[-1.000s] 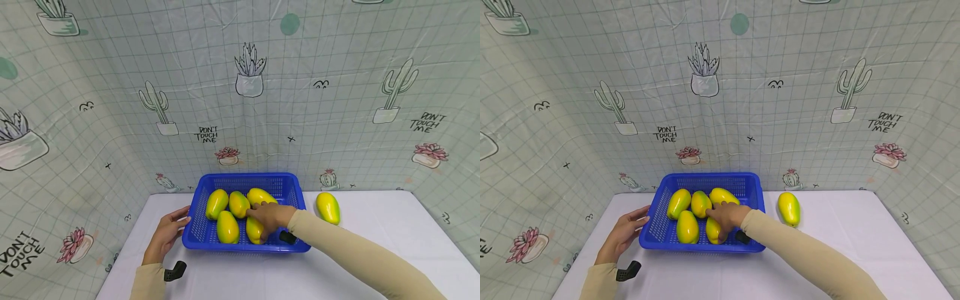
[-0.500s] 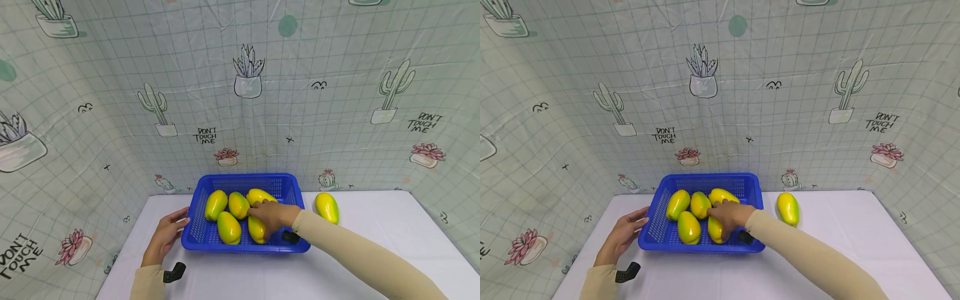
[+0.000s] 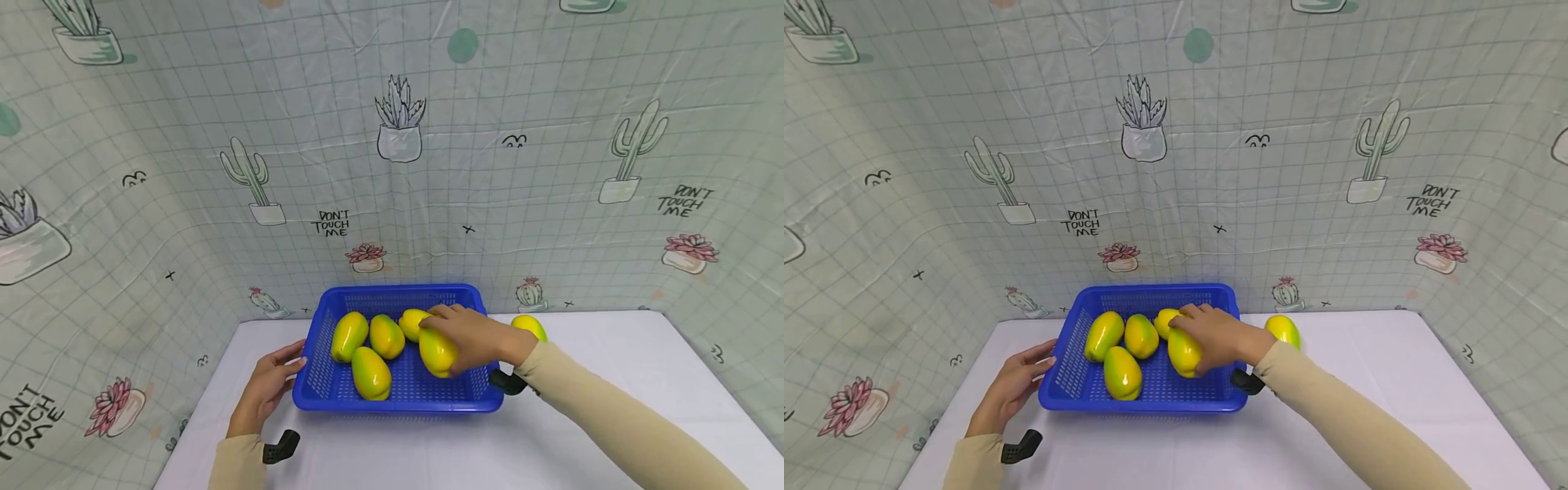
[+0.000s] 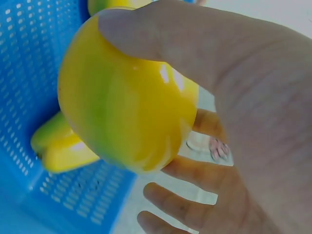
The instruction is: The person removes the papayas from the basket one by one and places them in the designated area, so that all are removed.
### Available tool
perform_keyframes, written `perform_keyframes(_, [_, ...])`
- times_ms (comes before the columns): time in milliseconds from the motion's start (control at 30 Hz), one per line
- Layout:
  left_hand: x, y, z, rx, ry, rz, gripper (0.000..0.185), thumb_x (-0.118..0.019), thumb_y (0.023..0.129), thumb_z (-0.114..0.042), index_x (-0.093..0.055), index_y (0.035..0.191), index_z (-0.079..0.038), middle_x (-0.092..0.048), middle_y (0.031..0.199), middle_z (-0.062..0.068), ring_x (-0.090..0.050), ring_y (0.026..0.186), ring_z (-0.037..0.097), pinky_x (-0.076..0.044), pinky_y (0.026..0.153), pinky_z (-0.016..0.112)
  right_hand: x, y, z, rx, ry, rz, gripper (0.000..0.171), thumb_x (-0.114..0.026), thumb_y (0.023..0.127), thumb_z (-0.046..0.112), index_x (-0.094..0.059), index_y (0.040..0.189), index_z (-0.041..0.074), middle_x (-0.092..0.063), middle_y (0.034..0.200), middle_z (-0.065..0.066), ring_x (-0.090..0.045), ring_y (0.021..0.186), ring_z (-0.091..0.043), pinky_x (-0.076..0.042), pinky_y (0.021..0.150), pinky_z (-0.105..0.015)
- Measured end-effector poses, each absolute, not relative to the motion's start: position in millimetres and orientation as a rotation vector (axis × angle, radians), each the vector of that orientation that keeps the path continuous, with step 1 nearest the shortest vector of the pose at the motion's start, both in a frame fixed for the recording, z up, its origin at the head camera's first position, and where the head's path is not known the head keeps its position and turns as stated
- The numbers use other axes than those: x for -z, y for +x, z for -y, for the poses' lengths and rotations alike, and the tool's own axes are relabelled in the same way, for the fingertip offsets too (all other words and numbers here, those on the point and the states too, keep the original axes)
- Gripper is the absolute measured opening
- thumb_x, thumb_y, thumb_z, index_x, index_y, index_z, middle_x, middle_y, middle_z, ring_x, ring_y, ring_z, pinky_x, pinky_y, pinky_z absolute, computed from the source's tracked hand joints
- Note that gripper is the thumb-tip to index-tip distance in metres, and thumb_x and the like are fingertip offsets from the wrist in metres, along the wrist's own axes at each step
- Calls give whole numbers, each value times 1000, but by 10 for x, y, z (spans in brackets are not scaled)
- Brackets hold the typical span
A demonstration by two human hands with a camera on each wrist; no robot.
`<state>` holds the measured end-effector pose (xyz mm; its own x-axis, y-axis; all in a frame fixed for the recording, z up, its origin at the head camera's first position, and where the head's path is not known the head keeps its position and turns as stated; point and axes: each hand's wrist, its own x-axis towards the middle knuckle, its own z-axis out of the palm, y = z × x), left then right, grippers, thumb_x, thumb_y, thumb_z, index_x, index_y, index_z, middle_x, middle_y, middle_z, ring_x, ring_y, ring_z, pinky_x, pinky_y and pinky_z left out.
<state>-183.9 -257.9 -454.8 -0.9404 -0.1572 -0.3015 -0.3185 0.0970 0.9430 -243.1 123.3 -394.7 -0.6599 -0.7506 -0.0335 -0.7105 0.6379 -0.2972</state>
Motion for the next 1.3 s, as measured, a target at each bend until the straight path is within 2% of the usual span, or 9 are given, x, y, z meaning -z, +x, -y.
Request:
perform_keyframes(100, [4553,-1834,2581,-1967,-483,-2233,51,-59,106,-1,-47,156,4,-45,156,30,-63,96,13,-54,79,23,3908,-2408,-1362,460,-1228,-2737,84,-96,76,27,-56,146,7,-52,149,-19,-53,129,-43,-53,100,-58])
perform_keyframes(267, [4553,-1830,2583,-1975,-474,-2231,51,-58,106,-1,-47,156,4,-45,155,30,-63,95,13,-54,78,23,3847,-2366,-1597,560,-1225,-2793,80,-95,77,25,-56,145,7,-52,148,-21,-55,127,-42,-56,98,-54])
perform_keyframes(467, [4553,-1842,2591,-1979,-482,-2223,51,-59,106,-1,-47,156,4,-46,155,30,-63,95,12,-55,78,23,3803,-2329,-1916,634,-1160,-2855,84,-96,75,17,-55,147,4,-47,152,-27,-54,131,-47,-52,103,-61])
perform_keyframes(667, [4556,-1846,2592,-1975,-481,-2219,52,-59,106,-2,-46,156,3,-45,156,30,-63,96,12,-55,79,23,3806,-2298,-2227,695,-1062,-2902,85,-93,74,8,-53,149,3,-44,154,-29,-51,132,-50,-52,101,-65])
perform_keyframes(900, [4559,-1842,2587,-1982,-487,-2213,52,-59,106,-2,-47,156,3,-45,156,30,-64,96,12,-55,78,23,3873,-2282,-2547,698,-1023,-2972,86,-96,72,11,-54,146,0,-44,154,-32,-45,136,-56,-47,103,-71])
perform_keyframes(1300, [4552,-1821,2579,-1991,-472,-2221,51,-59,106,-1,-47,155,5,-47,153,28,-63,95,13,-55,78,24,4113,-2261,-3032,690,-858,-3040,88,-97,69,9,-53,145,-1,-43,151,-35,-44,132,-59,-44,100,-76])
